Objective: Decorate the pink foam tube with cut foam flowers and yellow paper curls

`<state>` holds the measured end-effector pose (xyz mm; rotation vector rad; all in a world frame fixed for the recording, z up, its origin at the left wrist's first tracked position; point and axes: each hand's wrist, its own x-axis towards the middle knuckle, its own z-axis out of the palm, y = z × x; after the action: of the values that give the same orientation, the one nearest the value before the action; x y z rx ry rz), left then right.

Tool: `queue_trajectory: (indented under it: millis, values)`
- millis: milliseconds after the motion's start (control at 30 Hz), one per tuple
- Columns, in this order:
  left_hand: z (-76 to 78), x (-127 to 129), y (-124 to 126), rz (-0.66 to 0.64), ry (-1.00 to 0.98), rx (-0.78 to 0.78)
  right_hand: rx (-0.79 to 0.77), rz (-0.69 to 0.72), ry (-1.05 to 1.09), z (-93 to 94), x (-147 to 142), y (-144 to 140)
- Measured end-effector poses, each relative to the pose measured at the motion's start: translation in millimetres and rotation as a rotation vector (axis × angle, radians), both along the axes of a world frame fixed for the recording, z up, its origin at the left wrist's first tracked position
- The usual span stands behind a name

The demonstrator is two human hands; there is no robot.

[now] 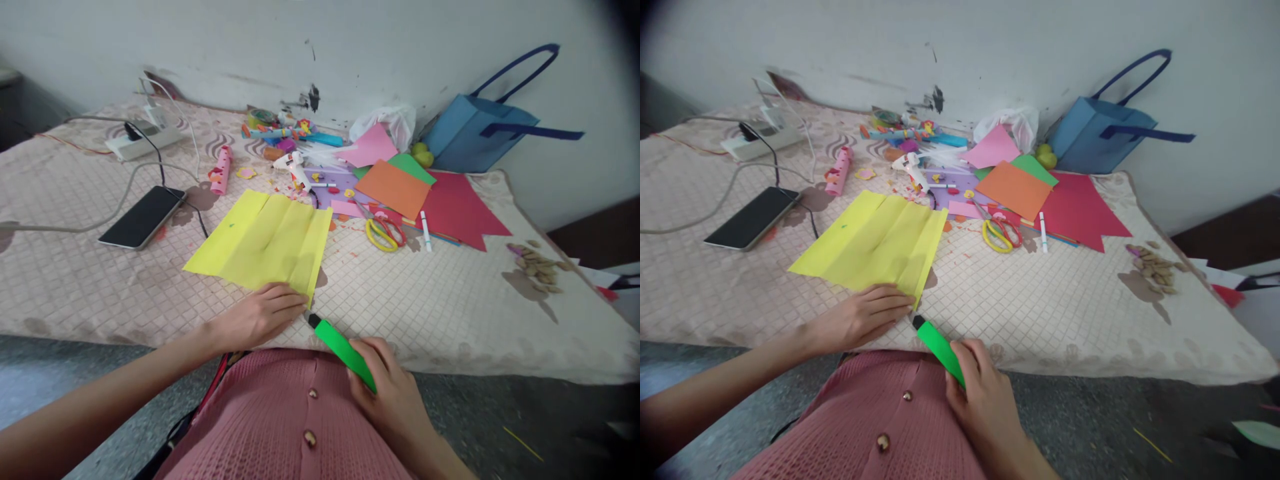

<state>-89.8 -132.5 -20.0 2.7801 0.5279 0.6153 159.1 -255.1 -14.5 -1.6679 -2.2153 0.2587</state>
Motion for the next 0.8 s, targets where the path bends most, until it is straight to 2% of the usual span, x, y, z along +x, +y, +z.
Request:
queue_trajectory:
  millis: [433,800]
  values:
    - [-0.4,-1.7,1.3,-0.029,0.02,-0.009,-0.029,0.012,0.01,1.5,2.4,2.3]
    - [0.4,-2.6,1.8,-0.033,0.041,-0.03,0.011,0.024,-0.001,-0.7,4.3,3.6]
